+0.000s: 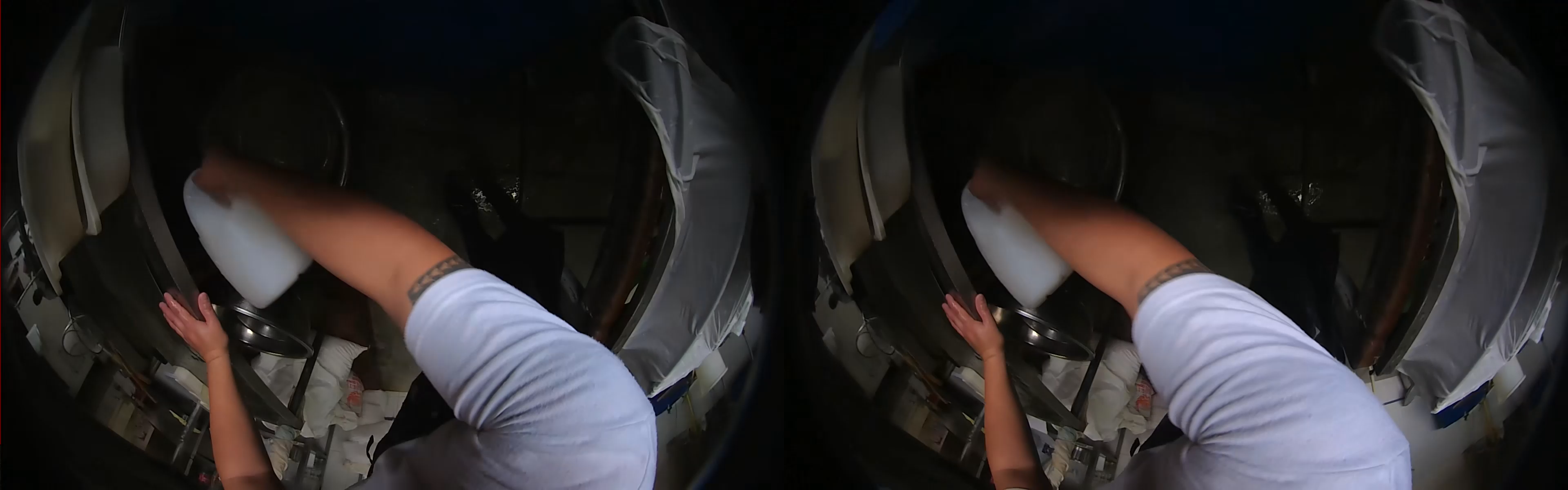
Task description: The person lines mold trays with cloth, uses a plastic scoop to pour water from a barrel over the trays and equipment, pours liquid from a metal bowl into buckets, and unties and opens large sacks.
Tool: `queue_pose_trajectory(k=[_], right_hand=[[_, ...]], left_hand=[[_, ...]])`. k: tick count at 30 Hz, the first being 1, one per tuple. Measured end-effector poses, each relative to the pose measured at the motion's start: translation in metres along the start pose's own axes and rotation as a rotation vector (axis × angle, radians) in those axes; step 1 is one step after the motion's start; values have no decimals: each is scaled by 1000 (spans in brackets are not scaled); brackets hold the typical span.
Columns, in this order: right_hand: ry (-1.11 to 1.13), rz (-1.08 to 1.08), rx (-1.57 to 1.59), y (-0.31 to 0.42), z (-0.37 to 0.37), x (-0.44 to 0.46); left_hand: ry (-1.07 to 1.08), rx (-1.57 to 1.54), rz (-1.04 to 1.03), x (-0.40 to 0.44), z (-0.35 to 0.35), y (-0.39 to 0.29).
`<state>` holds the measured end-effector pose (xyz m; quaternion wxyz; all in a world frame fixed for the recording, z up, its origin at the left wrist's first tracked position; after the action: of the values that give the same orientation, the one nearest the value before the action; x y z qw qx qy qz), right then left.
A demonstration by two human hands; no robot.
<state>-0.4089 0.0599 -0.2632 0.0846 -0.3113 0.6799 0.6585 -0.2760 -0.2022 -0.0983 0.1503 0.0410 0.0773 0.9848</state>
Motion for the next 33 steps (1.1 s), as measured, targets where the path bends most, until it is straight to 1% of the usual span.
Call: queue_pose_trajectory(k=[2,4,6,7,9,10,13,14,15,17,19,20,21,23,24,25,26,27,28,29,30,31,32,33], right_hand=[[-18,63,57,-20,-5,-36],[-359,356,125,-63,-30,-51],[-553,522,90,-83,-34,-94],[-549,528,86,-79,-24,-126],[-285,276,25,-63,3,-183],[-349,310,36,-58,12,-198],[-536,464,15,-7,58,-252],[-693,616,89,23,80,-277],[-824,733,65,56,102,-308],[-969,873,61,104,140,-354],[-1158,1098,-6,161,179,-419],[-1237,1173,-87,193,194,-448],[-1354,1164,-279,223,198,-465],[-1627,1116,-644,281,206,-499],[-1703,967,-1089,288,246,-481],[-1654,804,-1583,298,275,-448],[-1552,591,-2062,304,286,-412],[-1391,750,-1464,312,290,-401],[-1304,533,-1647,293,318,-361],[-1090,155,-1856,275,330,-333],[-702,-48,-1742,252,361,-290],[-596,-288,-1900,249,337,-282],[-602,-302,-2074,237,334,-270],[-605,-306,-1985,227,339,-263]], left_hand=[[7,8,-3,1,2,-1],[13,9,6,0,2,-5],[-2,10,41,-1,3,-4],[-7,10,47,-2,5,-2],[-14,17,30,-1,5,-4],[-19,10,37,-3,7,-4],[-39,-17,122,-4,9,-5],[-42,-6,131,-4,9,-3],[-45,5,143,-4,10,-2],[-31,-8,217,-5,12,-3],[5,-4,283,-5,13,-2],[22,0,301,-6,14,-2],[36,3,318,-5,17,-2],[20,-23,311,-6,22,-3],[31,-36,328,-6,26,-4],[42,-46,340,-6,32,-7],[58,-88,361,-5,38,-9],[82,-114,380,-5,40,-8],[77,-135,380,-4,42,-8],[76,-155,382,-5,43,-7],[70,-163,380,-6,43,-6],[67,-168,377,-6,43,-5],[87,-170,393,-5,43,-4],[81,-182,388,-5,43,-3]])
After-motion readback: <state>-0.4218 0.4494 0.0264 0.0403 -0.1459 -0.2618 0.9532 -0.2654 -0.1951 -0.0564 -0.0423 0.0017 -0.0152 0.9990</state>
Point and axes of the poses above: each hand's wrist, its own x-axis towards the middle knuckle, its own z-axis out of the back of the hand, y = z × x, the point moved 6 cm from there along x, towards the middle knuckle, and after that the axes turned 9 degrees about -x, right-handed, at the moved point
